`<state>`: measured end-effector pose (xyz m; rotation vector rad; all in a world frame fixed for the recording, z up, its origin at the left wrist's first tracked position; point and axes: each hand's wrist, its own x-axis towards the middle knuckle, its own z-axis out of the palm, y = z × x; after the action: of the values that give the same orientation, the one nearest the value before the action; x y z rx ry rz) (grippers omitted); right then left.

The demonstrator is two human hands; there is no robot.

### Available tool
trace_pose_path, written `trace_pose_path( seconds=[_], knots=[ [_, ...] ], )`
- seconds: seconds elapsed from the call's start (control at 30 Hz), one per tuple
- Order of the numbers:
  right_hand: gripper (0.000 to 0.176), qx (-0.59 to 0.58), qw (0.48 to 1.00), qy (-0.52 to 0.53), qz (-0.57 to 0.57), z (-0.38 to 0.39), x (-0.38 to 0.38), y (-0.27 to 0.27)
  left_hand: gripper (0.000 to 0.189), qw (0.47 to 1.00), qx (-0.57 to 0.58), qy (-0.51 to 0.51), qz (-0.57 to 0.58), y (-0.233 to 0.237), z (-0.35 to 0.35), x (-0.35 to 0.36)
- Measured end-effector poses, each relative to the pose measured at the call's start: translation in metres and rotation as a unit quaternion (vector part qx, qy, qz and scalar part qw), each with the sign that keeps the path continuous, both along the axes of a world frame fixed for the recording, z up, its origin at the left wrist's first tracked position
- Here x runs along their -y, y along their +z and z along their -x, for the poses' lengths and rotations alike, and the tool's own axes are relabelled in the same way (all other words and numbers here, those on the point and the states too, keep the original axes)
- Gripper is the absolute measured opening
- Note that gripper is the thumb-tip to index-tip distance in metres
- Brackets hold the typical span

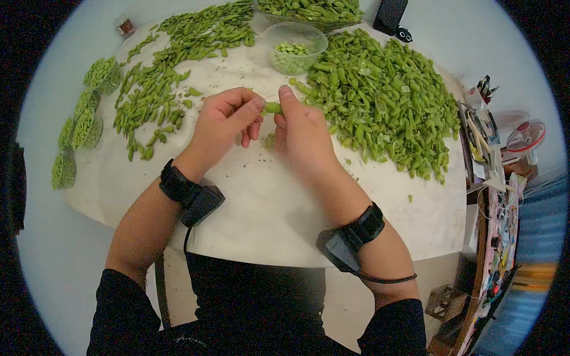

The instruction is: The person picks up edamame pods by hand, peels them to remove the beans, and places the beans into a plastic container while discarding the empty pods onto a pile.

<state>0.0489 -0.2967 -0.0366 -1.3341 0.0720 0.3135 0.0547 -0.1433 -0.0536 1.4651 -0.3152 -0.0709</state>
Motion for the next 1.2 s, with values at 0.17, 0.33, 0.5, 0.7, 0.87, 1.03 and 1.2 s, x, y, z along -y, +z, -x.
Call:
trace_pose_path(
  seconds=[0.17,0.33,0.5,0.7,0.87,1.03,1.2],
  knots=[
    [0.05,0.209,0.964,-0.02,0.165,-0.007,0.007,-0.016,0.023,0.999,0.0,-0.008,-0.042,-0.005,-0.001,0.002],
    [0.044,0.301,0.938,-0.053,0.162,-0.006,0.004,-0.019,0.022,0.996,-0.047,-0.037,-0.063,-0.003,0.002,0.006],
    [0.034,0.006,0.998,0.003,-0.07,-0.001,-0.001,-0.009,0.022,0.996,0.055,-0.014,-0.071,-0.009,-0.001,0.003],
    [0.035,-0.196,0.937,0.14,-0.253,-0.011,0.012,-0.013,0.021,0.981,0.161,0.014,-0.108,-0.011,-0.002,0.004],
    [0.039,-0.163,0.96,0.164,-0.157,-0.014,0.019,-0.018,0.02,0.979,0.17,0.002,-0.113,-0.012,-0.001,0.005],
    [0.045,0.359,0.879,-0.133,0.285,-0.007,0.004,-0.02,0.019,0.995,0.065,0.004,-0.075,-0.011,0.001,0.006],
    [0.04,0.375,0.875,-0.082,0.294,0.003,0.004,-0.01,0.017,0.994,0.088,0.04,-0.059,-0.021,-0.001,0.009]
  ],
)
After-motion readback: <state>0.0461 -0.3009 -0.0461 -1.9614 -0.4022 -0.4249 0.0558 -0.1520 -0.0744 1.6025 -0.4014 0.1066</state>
